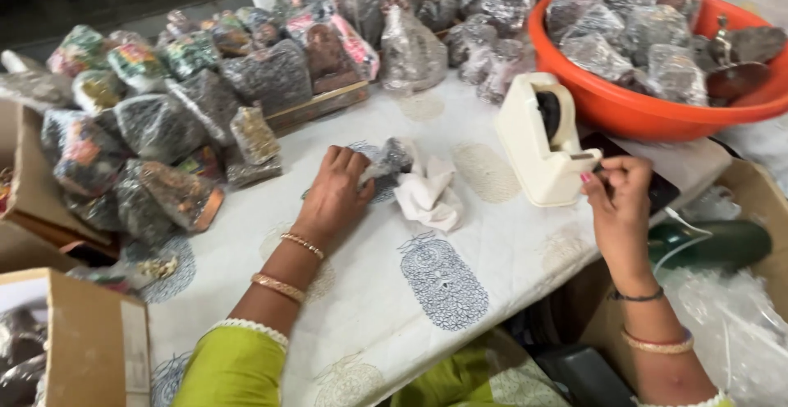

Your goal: The person wraps small metal decorative figurines in clear plastic film, twisting the film closed around each item, and places the wrapped pieces into a cardboard box. They occasionally reposition wrapped items on the table and reach for more unwrapped pieces from the pile.

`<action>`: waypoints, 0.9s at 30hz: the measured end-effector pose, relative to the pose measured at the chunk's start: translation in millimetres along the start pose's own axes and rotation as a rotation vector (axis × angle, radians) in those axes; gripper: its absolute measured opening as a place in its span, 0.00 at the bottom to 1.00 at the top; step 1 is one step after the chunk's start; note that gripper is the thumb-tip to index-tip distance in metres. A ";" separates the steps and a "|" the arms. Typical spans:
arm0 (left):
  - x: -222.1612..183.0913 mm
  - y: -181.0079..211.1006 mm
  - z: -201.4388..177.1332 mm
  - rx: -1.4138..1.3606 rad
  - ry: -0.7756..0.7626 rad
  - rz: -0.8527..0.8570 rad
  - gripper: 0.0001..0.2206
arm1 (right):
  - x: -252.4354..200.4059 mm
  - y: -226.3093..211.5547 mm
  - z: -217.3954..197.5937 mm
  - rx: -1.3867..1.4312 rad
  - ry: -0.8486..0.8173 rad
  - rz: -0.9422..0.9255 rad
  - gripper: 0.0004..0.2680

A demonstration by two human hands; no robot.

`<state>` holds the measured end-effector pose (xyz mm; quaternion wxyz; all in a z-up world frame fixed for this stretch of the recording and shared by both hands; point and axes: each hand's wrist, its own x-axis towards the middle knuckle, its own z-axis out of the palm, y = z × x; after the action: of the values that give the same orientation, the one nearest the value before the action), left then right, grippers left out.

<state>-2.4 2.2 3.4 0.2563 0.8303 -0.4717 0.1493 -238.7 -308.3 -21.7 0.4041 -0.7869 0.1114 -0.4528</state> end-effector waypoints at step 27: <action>-0.1 0.5 -1.5 0.061 -0.031 0.009 0.09 | -17.9 43.1 21.6 0.042 0.069 -0.007 0.04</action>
<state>-2.9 3.0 4.8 0.2230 0.8379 -0.4745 0.1516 -223.2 -315.0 -70.3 0.4149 -0.7625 0.1129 -0.4834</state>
